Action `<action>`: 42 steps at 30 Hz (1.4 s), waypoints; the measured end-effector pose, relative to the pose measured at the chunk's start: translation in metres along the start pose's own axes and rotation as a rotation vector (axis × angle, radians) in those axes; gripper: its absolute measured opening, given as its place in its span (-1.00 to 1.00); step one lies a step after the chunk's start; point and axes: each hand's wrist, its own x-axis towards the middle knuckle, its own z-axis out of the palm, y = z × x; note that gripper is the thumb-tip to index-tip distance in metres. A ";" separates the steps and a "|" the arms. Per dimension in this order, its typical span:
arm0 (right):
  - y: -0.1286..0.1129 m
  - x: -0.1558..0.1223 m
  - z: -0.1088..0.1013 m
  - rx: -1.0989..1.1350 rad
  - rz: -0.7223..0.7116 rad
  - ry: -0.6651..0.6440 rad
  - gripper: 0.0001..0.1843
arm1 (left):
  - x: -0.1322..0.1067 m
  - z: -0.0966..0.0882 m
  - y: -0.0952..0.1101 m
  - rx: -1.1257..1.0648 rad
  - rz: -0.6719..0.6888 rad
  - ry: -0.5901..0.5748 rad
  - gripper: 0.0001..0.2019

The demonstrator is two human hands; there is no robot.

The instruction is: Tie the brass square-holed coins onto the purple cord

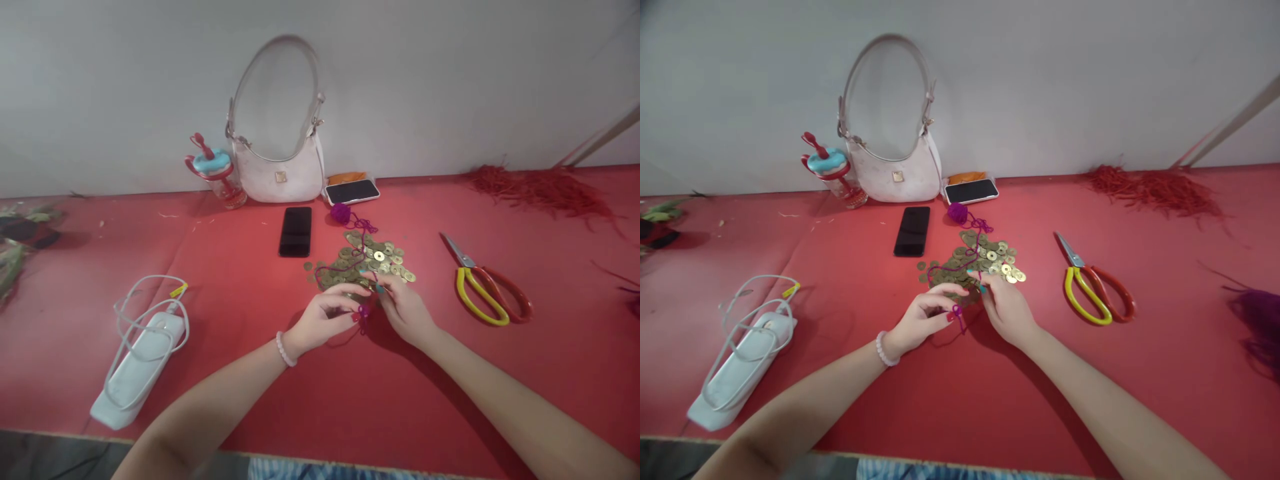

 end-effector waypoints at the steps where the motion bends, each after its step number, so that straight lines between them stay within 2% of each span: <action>1: 0.000 0.000 0.000 -0.003 0.000 -0.006 -0.75 | 0.000 0.000 0.000 -0.006 -0.003 -0.006 -0.90; 9: -0.004 0.001 -0.003 0.019 -0.037 -0.027 -0.86 | 0.000 0.002 -0.002 -0.006 -0.023 0.023 -0.89; 15: -0.013 -0.005 -0.006 0.232 -0.154 -0.030 -0.80 | 0.001 0.001 -0.008 0.019 -0.061 0.133 -0.86; 18: -0.017 -0.009 -0.004 0.287 -0.113 -0.058 -0.72 | 0.001 0.001 -0.010 0.032 -0.079 0.146 -0.85; 23: -0.023 -0.011 0.000 0.206 -0.021 -0.058 -0.72 | 0.002 0.002 -0.007 0.025 -0.099 0.151 -0.84; 33: -0.026 -0.016 -0.004 0.258 -0.081 0.031 -0.62 | 0.001 0.001 -0.009 -0.011 -0.168 0.209 -0.79; 39: -0.033 -0.016 -0.006 0.208 -0.160 0.128 -0.61 | 0.004 0.002 -0.007 -0.024 -0.116 0.251 -0.85; 42: -0.035 -0.017 -0.007 0.209 -0.239 0.128 -0.61 | 0.005 0.003 -0.006 -0.036 -0.113 0.252 -0.87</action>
